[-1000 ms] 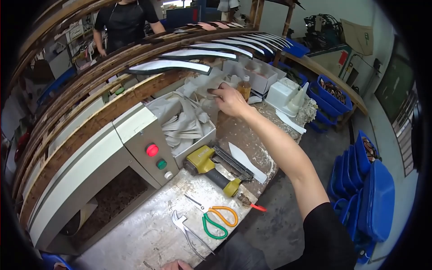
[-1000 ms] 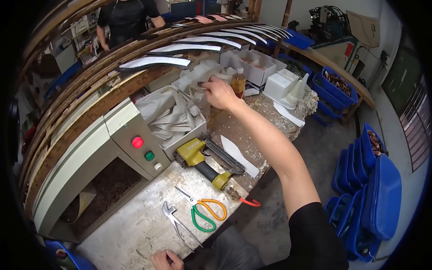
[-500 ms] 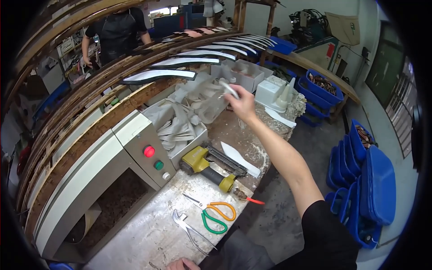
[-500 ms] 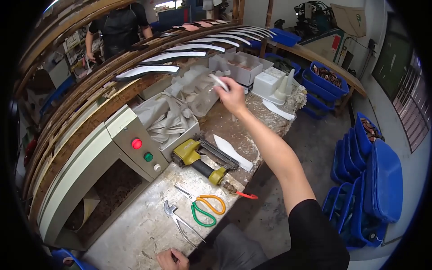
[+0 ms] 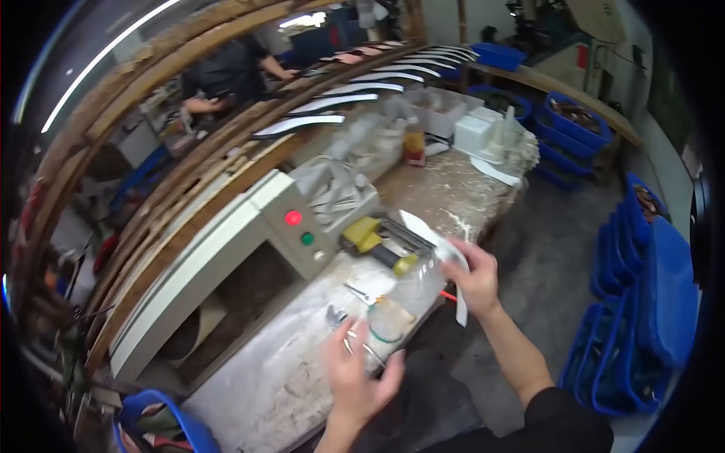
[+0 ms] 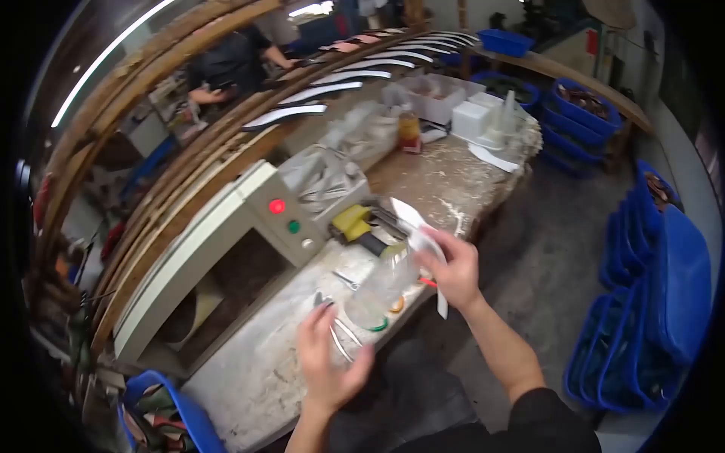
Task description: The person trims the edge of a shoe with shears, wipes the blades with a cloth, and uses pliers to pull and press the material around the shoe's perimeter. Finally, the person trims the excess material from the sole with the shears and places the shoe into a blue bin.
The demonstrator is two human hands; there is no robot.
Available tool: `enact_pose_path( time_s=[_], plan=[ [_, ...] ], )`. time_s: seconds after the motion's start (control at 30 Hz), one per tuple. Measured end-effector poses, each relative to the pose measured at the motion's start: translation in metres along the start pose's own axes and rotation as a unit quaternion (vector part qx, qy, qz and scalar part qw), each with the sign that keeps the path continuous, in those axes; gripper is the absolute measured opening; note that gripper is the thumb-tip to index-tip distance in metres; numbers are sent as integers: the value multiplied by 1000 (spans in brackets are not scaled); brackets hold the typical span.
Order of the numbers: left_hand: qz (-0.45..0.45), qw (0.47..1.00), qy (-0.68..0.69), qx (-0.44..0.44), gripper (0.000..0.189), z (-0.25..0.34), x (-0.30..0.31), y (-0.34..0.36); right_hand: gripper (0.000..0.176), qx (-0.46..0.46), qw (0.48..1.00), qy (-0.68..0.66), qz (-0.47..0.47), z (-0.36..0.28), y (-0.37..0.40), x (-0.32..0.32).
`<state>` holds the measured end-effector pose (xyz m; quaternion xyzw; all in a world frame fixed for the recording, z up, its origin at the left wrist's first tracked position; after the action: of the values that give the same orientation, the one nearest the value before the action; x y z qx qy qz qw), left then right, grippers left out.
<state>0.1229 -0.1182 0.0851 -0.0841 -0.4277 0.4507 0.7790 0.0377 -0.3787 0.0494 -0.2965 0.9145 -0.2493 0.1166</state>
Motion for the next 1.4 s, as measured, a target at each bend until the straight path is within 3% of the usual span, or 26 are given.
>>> enact_pose_path(
  time_s=[0.13, 0.27, 0.37, 0.43, 0.63, 0.93, 1.4],
  plan=[
    [-40, 998, -23, -44, 79, 34, -40, -20, 43, 56, 997, -16, -51, -40, 47, -3],
    [-126, 985, 97, 61, 83, 33, -76, 13, 41, 2, 999, -3, -44, -47, 83, 23],
    [-128, 988, 81, 19, 84, 40, -92, 27, 38, -124, 988, -93, 3, -27, 120, 46],
    [-157, 985, -54, -41, 78, 52, -99, 28, 38, -199, 959, -199, 41, -7, 139, 55],
    [-248, 946, -170, -119, 73, 72, -118, 22, 38, -235, 937, -224, 126, 5, 170, 67],
    [-268, 903, -248, -226, 59, 91, -150, 18, 39, -330, 896, -254, 155, 20, 183, 89],
    [-290, 891, -267, -224, 54, 95, -159, 18, 40, -336, 884, -270, 181, 33, 192, 90]
  ],
)
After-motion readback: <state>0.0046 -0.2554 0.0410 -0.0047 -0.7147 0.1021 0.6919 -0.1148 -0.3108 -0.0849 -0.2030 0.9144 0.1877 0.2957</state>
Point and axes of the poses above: each hand's wrist, its own y-axis away from the middle knuckle, its own x-axis out of the back of the hand, z = x × y, the point moved 4 cm from there along -y, towards the middle knuckle, and after that the axes turned 8 degrees about x, right-handed, at the moved point
